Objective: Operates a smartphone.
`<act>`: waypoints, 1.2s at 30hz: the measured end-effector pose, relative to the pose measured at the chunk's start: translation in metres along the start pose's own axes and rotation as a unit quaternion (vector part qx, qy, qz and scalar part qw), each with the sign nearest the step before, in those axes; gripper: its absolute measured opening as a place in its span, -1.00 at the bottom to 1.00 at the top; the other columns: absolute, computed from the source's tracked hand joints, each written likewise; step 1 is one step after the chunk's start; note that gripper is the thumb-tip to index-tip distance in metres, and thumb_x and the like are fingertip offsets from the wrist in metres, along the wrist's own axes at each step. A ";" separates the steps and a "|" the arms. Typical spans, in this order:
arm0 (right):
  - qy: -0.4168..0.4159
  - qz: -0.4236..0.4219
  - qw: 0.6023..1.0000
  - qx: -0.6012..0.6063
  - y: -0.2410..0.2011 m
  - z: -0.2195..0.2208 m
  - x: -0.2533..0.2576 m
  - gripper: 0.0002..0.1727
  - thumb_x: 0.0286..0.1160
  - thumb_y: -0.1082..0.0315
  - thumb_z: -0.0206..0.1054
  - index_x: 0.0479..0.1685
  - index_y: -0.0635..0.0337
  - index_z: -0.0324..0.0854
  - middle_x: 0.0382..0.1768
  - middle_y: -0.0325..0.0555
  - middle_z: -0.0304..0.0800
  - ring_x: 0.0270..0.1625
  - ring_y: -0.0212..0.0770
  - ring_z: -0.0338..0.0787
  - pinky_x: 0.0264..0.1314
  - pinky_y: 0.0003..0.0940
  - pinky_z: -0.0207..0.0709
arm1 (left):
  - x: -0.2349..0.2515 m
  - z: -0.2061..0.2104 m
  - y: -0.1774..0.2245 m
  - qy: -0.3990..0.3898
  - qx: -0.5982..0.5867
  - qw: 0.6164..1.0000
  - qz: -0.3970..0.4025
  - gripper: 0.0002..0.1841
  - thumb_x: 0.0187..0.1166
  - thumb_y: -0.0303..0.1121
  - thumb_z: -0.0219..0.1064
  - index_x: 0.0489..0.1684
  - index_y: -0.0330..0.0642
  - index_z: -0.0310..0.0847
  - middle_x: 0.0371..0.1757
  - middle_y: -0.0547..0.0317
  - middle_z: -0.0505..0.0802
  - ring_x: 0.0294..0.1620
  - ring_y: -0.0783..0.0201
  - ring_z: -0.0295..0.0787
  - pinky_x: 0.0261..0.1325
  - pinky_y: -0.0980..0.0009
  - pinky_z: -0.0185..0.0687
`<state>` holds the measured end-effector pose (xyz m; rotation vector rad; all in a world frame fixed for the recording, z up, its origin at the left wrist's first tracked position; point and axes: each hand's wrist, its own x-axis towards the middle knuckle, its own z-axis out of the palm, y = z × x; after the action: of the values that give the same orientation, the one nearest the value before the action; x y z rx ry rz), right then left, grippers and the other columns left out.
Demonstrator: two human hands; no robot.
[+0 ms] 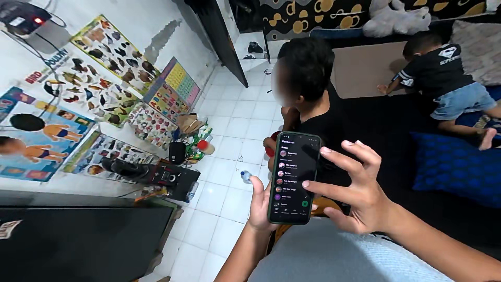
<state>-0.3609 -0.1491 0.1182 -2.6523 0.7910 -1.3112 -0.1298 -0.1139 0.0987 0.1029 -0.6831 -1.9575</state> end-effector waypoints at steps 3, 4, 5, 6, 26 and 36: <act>-0.002 -0.010 1.000 0.004 -0.002 0.003 0.003 -0.45 0.73 -0.24 -0.16 0.47 -0.47 0.62 0.84 -0.22 0.13 0.93 0.03 -0.23 0.85 0.25 -0.52 | 0.000 0.001 0.000 0.006 -0.001 1.000 0.002 -0.15 0.49 0.46 0.10 0.56 -0.02 0.55 0.39 0.05 0.79 0.43 0.16 0.72 0.51 0.15 0.58; -0.003 -0.011 1.000 0.005 -0.002 0.004 0.004 -0.45 0.73 -0.23 -0.16 0.48 -0.47 0.62 0.84 -0.22 0.13 0.93 0.03 -0.23 0.85 0.25 -0.52 | -0.001 0.001 0.000 0.006 0.001 1.000 0.002 -0.15 0.50 0.46 0.10 0.57 -0.02 0.55 0.39 0.05 0.79 0.43 0.17 0.72 0.51 0.16 0.58; -0.005 -0.012 1.000 0.004 -0.002 0.004 0.004 -0.45 0.73 -0.23 -0.16 0.48 -0.47 0.61 0.84 -0.22 0.13 0.93 0.02 -0.24 0.85 0.24 -0.52 | -0.001 0.001 0.000 0.006 0.000 1.000 0.003 -0.15 0.50 0.45 0.10 0.57 -0.02 0.55 0.39 0.05 0.79 0.42 0.17 0.72 0.51 0.16 0.58; -0.006 -0.013 1.000 0.004 -0.003 0.004 0.005 -0.45 0.72 -0.23 -0.15 0.48 -0.47 0.62 0.84 -0.23 0.13 0.93 0.02 -0.24 0.85 0.23 -0.53 | 0.000 0.002 0.000 0.005 -0.003 1.000 0.003 -0.16 0.51 0.45 0.10 0.56 -0.03 0.55 0.39 0.05 0.79 0.42 0.16 0.72 0.51 0.16 0.58; 0.020 -0.010 1.000 -0.016 -0.002 0.002 0.007 -0.46 0.73 -0.21 -0.13 0.36 -0.40 0.71 0.81 -0.19 0.20 0.92 0.05 -0.17 0.85 0.25 -0.46 | -0.005 0.001 -0.003 -0.002 -0.002 1.000 0.001 -0.15 0.50 0.47 0.08 0.57 -0.01 0.55 0.39 0.04 0.79 0.44 0.17 0.71 0.51 0.15 0.58; 0.038 0.009 0.997 -0.070 0.008 -0.003 0.024 -0.50 0.63 -0.16 0.01 0.36 -0.36 0.72 0.79 -0.06 0.21 0.89 0.11 -0.09 0.82 0.29 -0.41 | -0.006 -0.002 -0.007 -0.023 -0.031 0.999 -0.012 -0.13 0.49 0.47 0.11 0.61 -0.01 0.51 0.46 0.00 0.74 0.49 0.06 0.67 0.53 -0.02 0.54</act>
<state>-0.3548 -0.1668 0.1353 -2.7057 0.9487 -1.4101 -0.1320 -0.1076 0.0924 0.0271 -0.6527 -2.0069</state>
